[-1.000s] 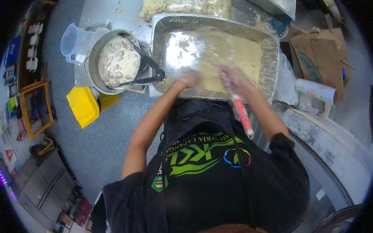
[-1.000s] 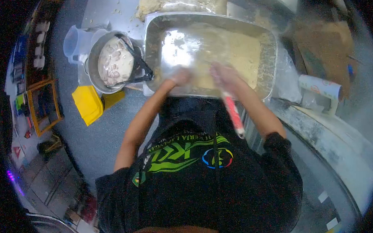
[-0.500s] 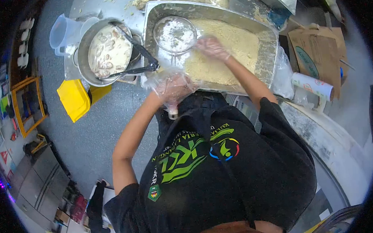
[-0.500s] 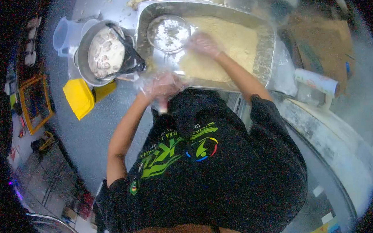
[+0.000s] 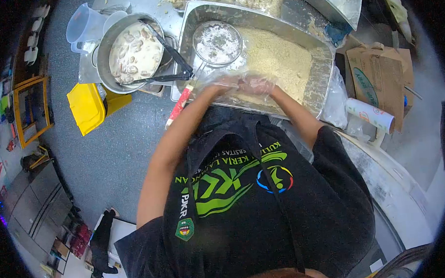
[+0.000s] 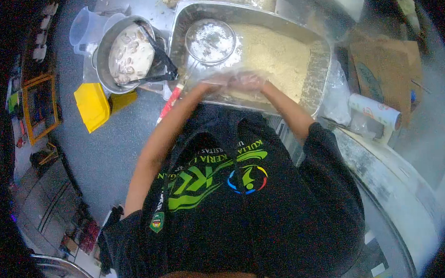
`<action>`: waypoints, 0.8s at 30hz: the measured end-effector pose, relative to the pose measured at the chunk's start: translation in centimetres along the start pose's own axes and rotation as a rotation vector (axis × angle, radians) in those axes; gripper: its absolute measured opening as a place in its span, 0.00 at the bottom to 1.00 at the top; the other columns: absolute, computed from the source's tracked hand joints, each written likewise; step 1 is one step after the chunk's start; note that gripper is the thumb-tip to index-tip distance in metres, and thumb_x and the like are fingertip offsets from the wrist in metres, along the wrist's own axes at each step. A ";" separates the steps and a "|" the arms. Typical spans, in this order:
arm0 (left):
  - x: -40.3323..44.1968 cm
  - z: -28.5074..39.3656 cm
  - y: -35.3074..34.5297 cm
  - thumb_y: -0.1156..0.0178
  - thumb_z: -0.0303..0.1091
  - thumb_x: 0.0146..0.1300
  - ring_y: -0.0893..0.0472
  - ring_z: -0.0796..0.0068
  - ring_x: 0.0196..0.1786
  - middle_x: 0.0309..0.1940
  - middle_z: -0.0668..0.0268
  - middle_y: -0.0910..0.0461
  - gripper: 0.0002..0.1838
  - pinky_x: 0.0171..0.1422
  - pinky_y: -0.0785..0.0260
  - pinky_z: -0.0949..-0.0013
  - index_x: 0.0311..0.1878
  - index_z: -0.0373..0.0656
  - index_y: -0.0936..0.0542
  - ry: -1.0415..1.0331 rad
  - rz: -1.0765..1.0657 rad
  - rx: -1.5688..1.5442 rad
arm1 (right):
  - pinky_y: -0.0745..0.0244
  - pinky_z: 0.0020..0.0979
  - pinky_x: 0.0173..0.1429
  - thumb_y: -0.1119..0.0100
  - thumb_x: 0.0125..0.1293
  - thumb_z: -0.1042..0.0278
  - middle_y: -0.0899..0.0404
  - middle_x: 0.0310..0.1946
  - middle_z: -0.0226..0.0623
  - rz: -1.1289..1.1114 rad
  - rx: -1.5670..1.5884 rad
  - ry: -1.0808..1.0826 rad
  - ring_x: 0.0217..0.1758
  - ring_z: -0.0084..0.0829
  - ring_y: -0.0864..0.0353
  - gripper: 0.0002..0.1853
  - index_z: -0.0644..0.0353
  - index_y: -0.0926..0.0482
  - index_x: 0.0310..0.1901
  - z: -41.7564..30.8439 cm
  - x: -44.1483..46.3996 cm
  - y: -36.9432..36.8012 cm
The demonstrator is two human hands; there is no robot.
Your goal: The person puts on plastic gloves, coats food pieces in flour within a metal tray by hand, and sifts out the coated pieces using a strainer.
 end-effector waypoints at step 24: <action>-5.8 -2.4 11.3 0.55 0.47 0.60 0.25 0.74 0.28 0.26 0.64 0.25 0.17 0.28 0.32 0.70 0.31 0.44 0.24 0.348 1.004 -0.931 | 0.32 0.37 0.42 0.53 0.58 0.53 0.29 0.42 0.38 0.593 0.177 -0.228 0.41 0.33 0.30 0.20 0.60 0.30 0.46 2.5 3.7 14.9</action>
Point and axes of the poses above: each hand's wrist, its own x-axis towards the middle knuckle, its own y-axis out of the back of the hand, z = x × y, the point moved 9 cm from there along x, towards the middle knuckle
